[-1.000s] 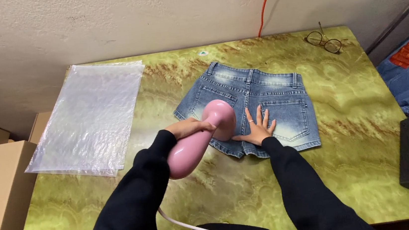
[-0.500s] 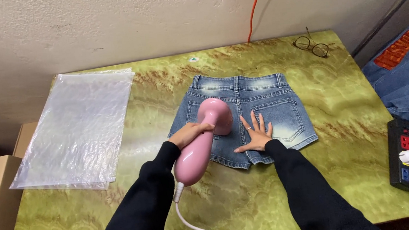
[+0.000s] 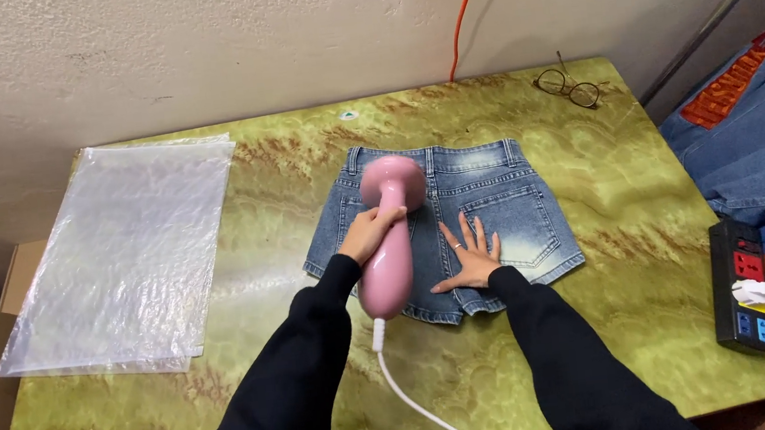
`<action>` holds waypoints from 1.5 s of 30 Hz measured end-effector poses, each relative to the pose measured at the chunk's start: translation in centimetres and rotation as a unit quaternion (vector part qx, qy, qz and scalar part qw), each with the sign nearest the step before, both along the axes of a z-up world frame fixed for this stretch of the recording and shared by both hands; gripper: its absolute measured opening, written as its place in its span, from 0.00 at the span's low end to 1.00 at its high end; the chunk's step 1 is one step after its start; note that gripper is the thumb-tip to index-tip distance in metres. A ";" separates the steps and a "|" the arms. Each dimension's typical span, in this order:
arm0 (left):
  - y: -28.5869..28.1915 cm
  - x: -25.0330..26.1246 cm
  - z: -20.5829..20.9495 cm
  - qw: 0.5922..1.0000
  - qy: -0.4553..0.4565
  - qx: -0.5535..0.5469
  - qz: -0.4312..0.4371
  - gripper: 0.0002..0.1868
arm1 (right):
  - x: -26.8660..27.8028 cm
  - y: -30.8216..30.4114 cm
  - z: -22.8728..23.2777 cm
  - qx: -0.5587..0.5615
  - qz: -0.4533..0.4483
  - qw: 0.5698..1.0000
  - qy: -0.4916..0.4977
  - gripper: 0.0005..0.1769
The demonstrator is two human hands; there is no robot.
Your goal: Steaming a pair of denim shorts with a handheld steamer and then folding them on a table.
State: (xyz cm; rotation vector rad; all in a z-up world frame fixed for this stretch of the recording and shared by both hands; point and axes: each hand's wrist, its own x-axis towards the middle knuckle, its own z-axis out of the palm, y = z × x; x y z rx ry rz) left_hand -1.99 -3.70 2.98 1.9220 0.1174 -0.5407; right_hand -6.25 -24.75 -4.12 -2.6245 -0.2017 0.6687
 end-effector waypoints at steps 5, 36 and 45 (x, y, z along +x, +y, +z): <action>-0.1 -0.1 -0.5 1.000 0.012 -0.008 0.009 0.33 | -0.2 0.0 0.3 0.016 -0.002 1.000 0.004 0.70; 3.1 -4.4 5.7 0.985 0.062 0.077 -0.140 0.32 | 2.6 -0.7 -0.7 -0.067 0.007 0.992 0.109 0.76; 4.4 -7.5 8.4 0.973 0.074 0.090 -0.199 0.33 | 1.2 1.4 -0.7 -0.024 -0.106 0.994 0.034 0.55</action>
